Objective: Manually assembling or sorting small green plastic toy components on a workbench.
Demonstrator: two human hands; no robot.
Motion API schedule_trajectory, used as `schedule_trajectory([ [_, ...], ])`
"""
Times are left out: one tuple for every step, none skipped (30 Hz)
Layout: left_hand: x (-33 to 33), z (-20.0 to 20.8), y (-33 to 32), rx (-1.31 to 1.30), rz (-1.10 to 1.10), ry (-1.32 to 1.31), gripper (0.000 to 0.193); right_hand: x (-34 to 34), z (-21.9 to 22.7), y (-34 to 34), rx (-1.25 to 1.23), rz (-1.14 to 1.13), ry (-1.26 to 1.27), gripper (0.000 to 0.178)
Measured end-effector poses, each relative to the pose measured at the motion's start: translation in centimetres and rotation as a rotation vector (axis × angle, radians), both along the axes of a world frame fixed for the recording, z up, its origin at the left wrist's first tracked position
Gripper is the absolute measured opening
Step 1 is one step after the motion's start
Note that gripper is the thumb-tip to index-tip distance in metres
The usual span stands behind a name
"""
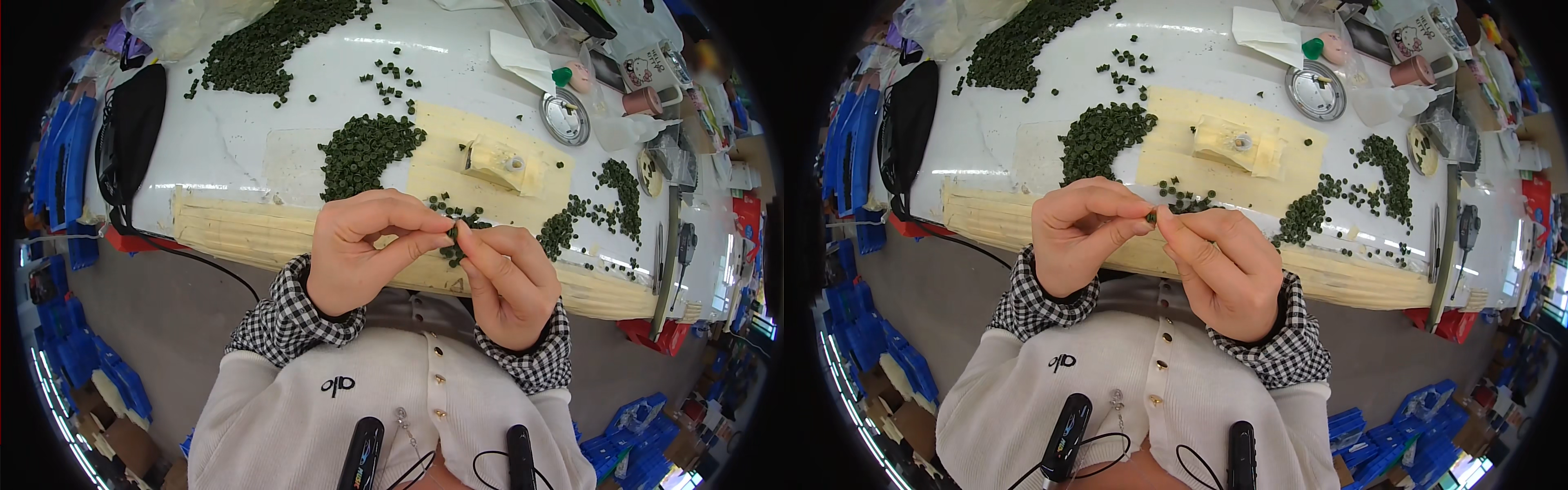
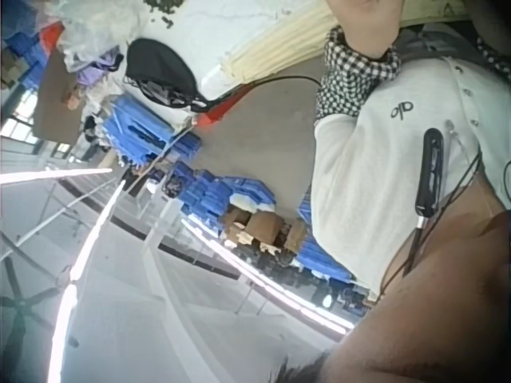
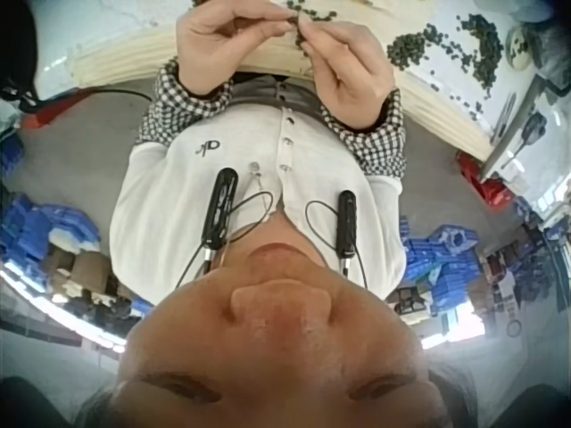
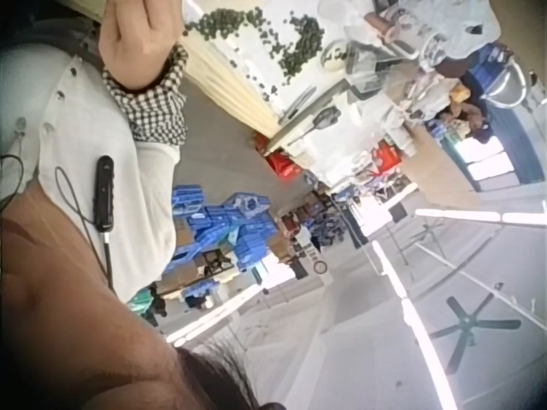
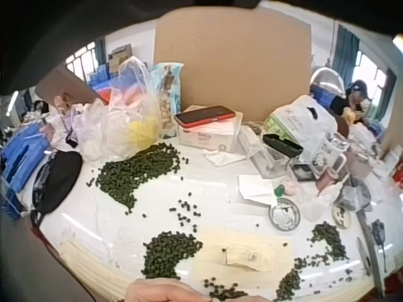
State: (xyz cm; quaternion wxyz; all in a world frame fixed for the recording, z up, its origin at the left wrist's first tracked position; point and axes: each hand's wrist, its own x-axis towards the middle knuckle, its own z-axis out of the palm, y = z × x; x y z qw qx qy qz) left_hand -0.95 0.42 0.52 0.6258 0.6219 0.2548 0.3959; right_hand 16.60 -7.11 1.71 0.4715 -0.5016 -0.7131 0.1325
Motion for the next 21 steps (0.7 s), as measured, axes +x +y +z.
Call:
schedule_trajectory([
  [0.01, -0.01, -0.01, -0.001, 0.000, -0.002, 0.016, 0.00, 0.01, -0.02, -0.002, 0.001, 0.000, 0.035],
  [0.03, -0.01, -0.01, -0.003, 0.001, -0.003, 0.016, 0.02, 0.00, -0.03, 0.001, 0.002, -0.004, 0.035],
  [0.04, -0.01, -0.01, -0.005, 0.001, -0.005, 0.016, 0.04, -0.02, -0.01, 0.004, 0.003, -0.007, 0.036],
  [0.05, 0.00, -0.01, 0.000, 0.003, -0.003, 0.016, 0.06, -0.03, -0.01, 0.007, 0.004, -0.011, 0.036],
  [0.08, 0.02, -0.01, 0.005, 0.004, -0.001, 0.016, 0.08, 0.01, -0.01, 0.011, 0.006, -0.027, 0.037],
  [0.08, 0.01, -0.02, 0.010, 0.006, 0.002, 0.015, 0.09, 0.07, -0.01, 0.014, 0.009, -0.042, 0.038],
  [0.08, -0.05, -0.01, 0.027, 0.009, 0.010, 0.015, 0.10, 0.10, -0.01, 0.017, 0.011, -0.057, 0.038],
  [0.09, -0.12, 0.00, 0.044, 0.012, 0.019, 0.015, 0.14, 0.06, -0.03, 0.025, 0.009, -0.082, 0.039],
  [0.05, -0.17, -0.01, 0.060, 0.017, 0.028, 0.015, 0.16, -0.01, -0.04, 0.034, 0.008, -0.105, 0.039],
  [0.01, -0.09, -0.03, 0.061, 0.011, 0.038, 0.017, 0.17, -0.06, -0.03, 0.042, 0.007, -0.129, 0.039],
  [-0.05, 0.08, -0.04, 0.062, 0.005, 0.048, 0.018, 0.16, -0.07, -0.01, 0.053, 0.006, -0.154, 0.039],
  [-0.06, 0.17, -0.03, 0.063, -0.003, 0.055, 0.019, 0.18, -0.03, -0.01, 0.063, 0.004, -0.181, 0.039],
  [-0.08, 0.15, -0.03, 0.052, -0.008, 0.056, 0.019, 0.19, -0.01, -0.01, 0.074, 0.002, -0.208, 0.039],
  [-0.10, 0.13, -0.02, 0.040, -0.012, 0.056, 0.019, 0.19, -0.03, -0.02, 0.077, 0.002, -0.220, 0.039],
  [-0.11, 0.11, -0.02, 0.028, -0.019, 0.058, 0.019, 0.20, -0.09, -0.09, 0.079, 0.000, -0.231, 0.039],
  [-0.12, 0.10, 0.01, 0.014, -0.029, 0.060, 0.018, 0.20, -0.15, -0.16, 0.081, -0.002, -0.243, 0.039],
  [-0.12, 0.10, 0.06, 0.000, -0.038, 0.062, 0.018, 0.24, -0.19, -0.23, 0.079, -0.003, -0.245, 0.039],
  [-0.16, 0.11, 0.07, -0.013, -0.044, 0.066, 0.017, 0.27, -0.26, -0.24, 0.079, 0.000, -0.246, 0.039],
  [-0.17, 0.14, 0.04, -0.021, -0.044, 0.057, 0.017, 0.30, -0.30, -0.24, 0.079, 0.002, -0.247, 0.039],
  [-0.15, 0.17, 0.00, -0.029, -0.043, 0.047, 0.017, 0.31, -0.34, -0.20, 0.076, 0.006, -0.223, 0.039],
  [-0.12, 0.22, -0.01, -0.035, -0.044, 0.037, 0.017, 0.33, -0.35, -0.11, 0.075, 0.008, -0.200, 0.039],
])
